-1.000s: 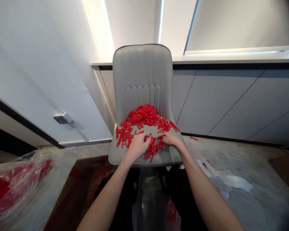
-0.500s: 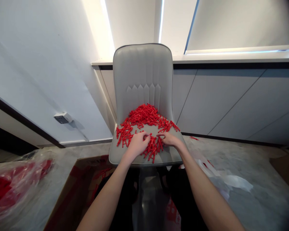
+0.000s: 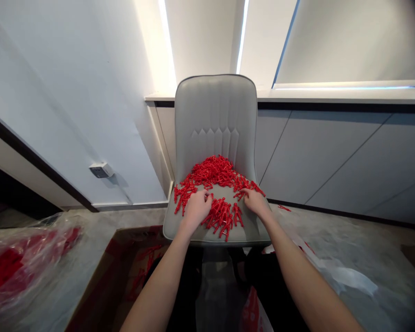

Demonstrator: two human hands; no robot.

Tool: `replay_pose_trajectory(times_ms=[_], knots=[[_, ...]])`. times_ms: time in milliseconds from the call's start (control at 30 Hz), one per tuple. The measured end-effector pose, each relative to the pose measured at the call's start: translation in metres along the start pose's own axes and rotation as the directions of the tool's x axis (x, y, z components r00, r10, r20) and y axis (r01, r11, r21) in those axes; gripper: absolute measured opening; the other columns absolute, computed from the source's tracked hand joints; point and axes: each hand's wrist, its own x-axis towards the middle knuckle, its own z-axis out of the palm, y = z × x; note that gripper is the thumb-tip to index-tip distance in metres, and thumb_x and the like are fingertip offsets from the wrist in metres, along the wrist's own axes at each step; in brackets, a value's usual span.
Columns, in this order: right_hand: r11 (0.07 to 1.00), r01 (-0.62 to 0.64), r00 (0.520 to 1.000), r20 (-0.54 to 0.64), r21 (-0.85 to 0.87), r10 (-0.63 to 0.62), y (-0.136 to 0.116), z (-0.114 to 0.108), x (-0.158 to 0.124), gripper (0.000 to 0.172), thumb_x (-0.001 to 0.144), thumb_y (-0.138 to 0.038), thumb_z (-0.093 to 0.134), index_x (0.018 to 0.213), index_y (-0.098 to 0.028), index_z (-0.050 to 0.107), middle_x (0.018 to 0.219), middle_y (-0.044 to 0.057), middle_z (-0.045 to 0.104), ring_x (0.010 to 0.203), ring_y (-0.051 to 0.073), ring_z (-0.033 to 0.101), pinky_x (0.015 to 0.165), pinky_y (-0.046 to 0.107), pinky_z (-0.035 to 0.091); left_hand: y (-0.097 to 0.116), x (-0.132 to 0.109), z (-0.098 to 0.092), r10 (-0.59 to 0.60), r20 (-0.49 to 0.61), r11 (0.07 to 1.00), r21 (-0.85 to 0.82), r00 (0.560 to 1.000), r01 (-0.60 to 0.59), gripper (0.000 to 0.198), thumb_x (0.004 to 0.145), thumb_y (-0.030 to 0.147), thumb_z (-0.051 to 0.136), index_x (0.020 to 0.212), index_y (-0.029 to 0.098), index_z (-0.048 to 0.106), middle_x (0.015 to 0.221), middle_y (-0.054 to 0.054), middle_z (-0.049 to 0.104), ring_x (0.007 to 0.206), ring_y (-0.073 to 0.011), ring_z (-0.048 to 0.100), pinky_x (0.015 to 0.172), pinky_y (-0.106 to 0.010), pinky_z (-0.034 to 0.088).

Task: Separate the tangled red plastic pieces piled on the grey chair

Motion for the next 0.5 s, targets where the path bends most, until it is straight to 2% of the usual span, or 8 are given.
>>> replay_pose_trajectory(times_ms=[167, 367, 500], knots=[[0.996, 0.052, 0.997, 0.055, -0.078, -0.048, -0.009, 0.021, 0.007, 0.041, 0.093, -0.015, 0.047, 0.130, -0.018, 0.065, 0.119, 0.015, 0.069, 0.113, 0.024, 0.063, 0.094, 0.030, 0.044, -0.005, 0.000, -0.001, -0.049, 0.009, 0.995, 0.083, 0.999, 0.048, 0.024, 0.093, 0.028, 0.049, 0.093, 0.021, 0.072, 0.088, -0.010, 0.075, 0.081, -0.0221, 0.070, 0.073, -0.030, 0.049], [0.995, 0.014, 0.999, 0.043, -0.096, -0.010, -0.013, 0.023, 0.007, 0.031, 0.093, -0.026, 0.056, 0.123, -0.017, 0.063, 0.113, 0.016, 0.067, 0.105, 0.026, 0.063, 0.090, 0.032, 0.044, -0.026, 0.015, -0.013, -0.238, 0.010, 0.916, 0.336, 0.971, 0.221, 0.027, 0.092, 0.022, 0.046, 0.103, 0.019, 0.071, 0.107, -0.016, 0.074, 0.100, -0.0309, 0.070, 0.082, -0.038, 0.051], [0.996, -0.018, 0.999, 0.028, -0.086, 0.020, -0.017, 0.022, 0.005, 0.027, 0.095, -0.027, 0.055, 0.118, -0.018, 0.063, 0.110, 0.015, 0.066, 0.103, 0.025, 0.064, 0.089, 0.032, 0.044, -0.035, 0.024, -0.010, -0.228, 0.042, 0.927, 0.314, 0.973, 0.204, 0.027, 0.092, 0.024, 0.048, 0.104, 0.021, 0.072, 0.108, -0.014, 0.074, 0.101, -0.0288, 0.070, 0.085, -0.036, 0.051]])
